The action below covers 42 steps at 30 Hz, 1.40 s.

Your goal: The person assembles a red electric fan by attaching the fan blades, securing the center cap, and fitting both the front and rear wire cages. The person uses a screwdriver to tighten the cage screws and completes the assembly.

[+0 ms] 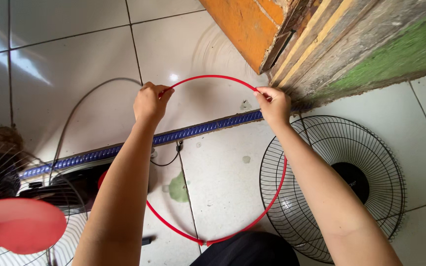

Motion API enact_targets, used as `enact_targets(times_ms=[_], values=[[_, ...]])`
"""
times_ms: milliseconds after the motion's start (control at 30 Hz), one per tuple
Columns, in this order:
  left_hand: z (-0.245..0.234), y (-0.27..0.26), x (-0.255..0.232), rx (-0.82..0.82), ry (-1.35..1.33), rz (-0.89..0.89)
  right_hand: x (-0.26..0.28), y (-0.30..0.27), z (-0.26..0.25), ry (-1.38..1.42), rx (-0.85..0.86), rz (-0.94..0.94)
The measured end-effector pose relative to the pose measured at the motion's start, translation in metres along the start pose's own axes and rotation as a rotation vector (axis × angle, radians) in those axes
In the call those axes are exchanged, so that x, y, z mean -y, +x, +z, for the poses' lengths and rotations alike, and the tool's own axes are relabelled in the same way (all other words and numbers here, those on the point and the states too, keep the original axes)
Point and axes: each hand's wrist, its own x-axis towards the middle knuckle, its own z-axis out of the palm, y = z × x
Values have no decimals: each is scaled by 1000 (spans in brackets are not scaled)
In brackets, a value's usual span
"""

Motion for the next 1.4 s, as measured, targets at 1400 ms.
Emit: enact_targets(times_ms=[1400], values=[[-169,-142,11,-292,181,452,267,-99,39,-205,282,-487]])
